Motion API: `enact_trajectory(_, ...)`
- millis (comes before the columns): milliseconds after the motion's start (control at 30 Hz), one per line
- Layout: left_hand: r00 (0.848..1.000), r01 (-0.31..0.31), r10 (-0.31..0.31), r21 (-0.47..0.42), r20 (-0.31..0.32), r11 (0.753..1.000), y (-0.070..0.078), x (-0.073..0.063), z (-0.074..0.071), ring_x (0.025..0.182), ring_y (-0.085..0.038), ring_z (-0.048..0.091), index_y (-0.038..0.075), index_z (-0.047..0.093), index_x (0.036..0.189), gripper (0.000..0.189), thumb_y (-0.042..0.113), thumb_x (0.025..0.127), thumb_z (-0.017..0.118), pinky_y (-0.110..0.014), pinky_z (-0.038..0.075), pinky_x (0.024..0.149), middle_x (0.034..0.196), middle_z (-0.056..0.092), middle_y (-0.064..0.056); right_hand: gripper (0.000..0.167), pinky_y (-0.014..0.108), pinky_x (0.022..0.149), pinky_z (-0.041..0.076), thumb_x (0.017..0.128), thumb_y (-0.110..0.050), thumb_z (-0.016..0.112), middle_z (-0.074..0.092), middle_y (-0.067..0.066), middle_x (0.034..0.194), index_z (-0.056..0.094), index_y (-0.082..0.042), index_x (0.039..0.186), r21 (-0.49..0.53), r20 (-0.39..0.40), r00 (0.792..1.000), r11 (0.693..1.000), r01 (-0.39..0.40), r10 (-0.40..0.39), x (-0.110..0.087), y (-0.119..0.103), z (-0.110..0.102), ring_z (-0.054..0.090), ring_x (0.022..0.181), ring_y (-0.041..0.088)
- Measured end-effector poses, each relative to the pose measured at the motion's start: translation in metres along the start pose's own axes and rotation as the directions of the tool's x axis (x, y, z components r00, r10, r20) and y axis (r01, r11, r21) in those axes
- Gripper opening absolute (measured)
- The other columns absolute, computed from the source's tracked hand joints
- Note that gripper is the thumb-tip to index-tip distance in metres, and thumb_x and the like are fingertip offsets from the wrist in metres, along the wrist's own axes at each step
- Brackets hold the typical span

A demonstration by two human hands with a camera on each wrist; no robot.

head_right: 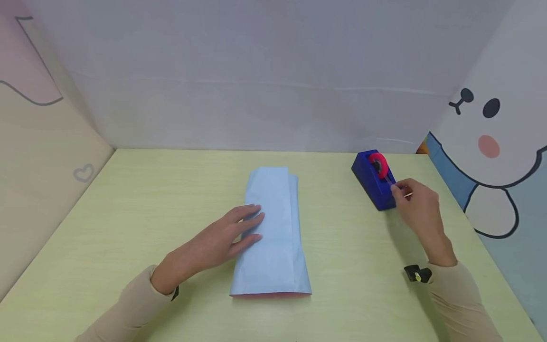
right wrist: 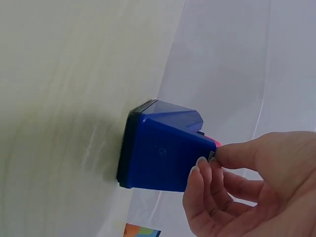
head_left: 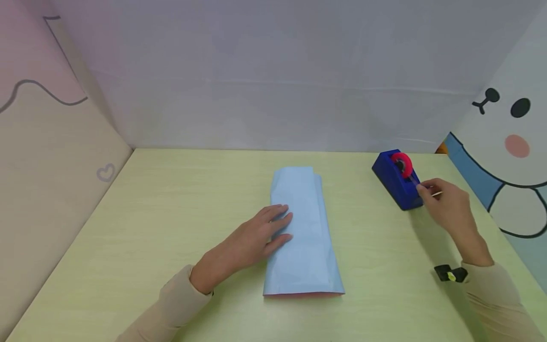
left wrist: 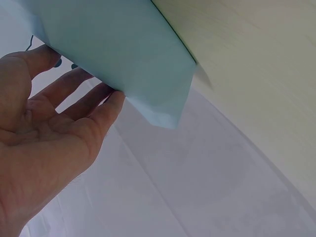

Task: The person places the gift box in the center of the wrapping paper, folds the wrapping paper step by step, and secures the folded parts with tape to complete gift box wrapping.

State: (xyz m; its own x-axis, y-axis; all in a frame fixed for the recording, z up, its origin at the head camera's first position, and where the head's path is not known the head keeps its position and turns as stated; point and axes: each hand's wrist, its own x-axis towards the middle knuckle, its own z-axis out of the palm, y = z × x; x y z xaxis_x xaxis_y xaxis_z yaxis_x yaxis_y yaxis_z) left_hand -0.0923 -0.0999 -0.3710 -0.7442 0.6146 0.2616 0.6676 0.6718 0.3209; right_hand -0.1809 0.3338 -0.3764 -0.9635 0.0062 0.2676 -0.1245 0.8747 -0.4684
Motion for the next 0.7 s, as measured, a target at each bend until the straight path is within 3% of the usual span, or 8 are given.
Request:
enact_trajectory(100,1.000,-0.004,0.004,0.000,-0.004,1.000,-0.0003,0.0001,0.0002,0.137,-0.035,0.050,-0.006,0.061,0.138,0.049,0.024,0.100,0.069,-0.042,0.046,0.109,0.144,0.055,-0.021,0.034,0.020,0.053,0.044,0.106,-0.023,0.057,0.068,0.030,0.101,0.065,0.009,0.115,0.029,0.015,0.999,0.999,-0.036,0.035,0.0016,0.0026,-0.0002,0.067,0.066,0.010)
enact_trajectory(167,1.000,-0.012,0.012,0.005,-0.016,1.000,-0.0007,0.0000,0.0011,0.136,-0.035,0.050,-0.006,0.061,0.137,0.048,0.024,0.100,0.070,-0.041,0.046,0.108,0.144,0.055,-0.021,0.037,0.018,0.052,0.043,0.107,-0.026,0.055,0.068,0.030,0.104,0.064,0.008,0.117,0.046,0.027,0.997,0.997,-0.068,0.067,0.0020,0.0034,0.0001,0.055,0.063,-0.011)
enact_trajectory(233,1.000,-0.019,0.019,0.011,-0.025,1.000,-0.0010,-0.0003,0.0019,0.136,-0.035,0.051,-0.006,0.062,0.137,0.048,0.024,0.099,0.071,-0.041,0.047,0.108,0.143,0.056,-0.021,0.038,0.017,0.052,0.042,0.107,-0.028,0.055,0.067,0.031,0.106,0.064,0.008,0.118,0.063,0.027,0.995,0.993,-0.097,0.095,0.0019,0.0038,0.0009,0.044,0.062,-0.023)
enact_trajectory(500,0.999,-0.019,0.020,0.017,-0.029,1.000,-0.0010,-0.0008,0.0025,0.136,-0.035,0.051,-0.005,0.062,0.137,0.049,0.024,0.099,0.071,-0.041,0.047,0.108,0.143,0.056,-0.021,0.043,0.022,0.064,0.038,0.107,-0.030,0.054,0.062,0.030,0.112,0.065,0.009,0.118,0.081,0.000,0.990,0.987,-0.137,0.138,0.0019,0.0042,0.0026,0.040,0.061,-0.029)
enact_trajectory(700,0.999,-0.023,0.023,0.020,-0.031,1.000,-0.0015,-0.0012,0.0024,0.137,-0.035,0.050,-0.005,0.062,0.137,0.049,0.024,0.099,0.071,-0.040,0.047,0.108,0.143,0.056,-0.021,0.047,0.017,0.057,0.040,0.109,-0.031,0.049,0.064,0.034,0.115,0.059,0.013,0.121,0.119,0.062,0.989,0.982,-0.144,0.137,0.0024,0.0045,0.0028,0.047,0.062,-0.025)
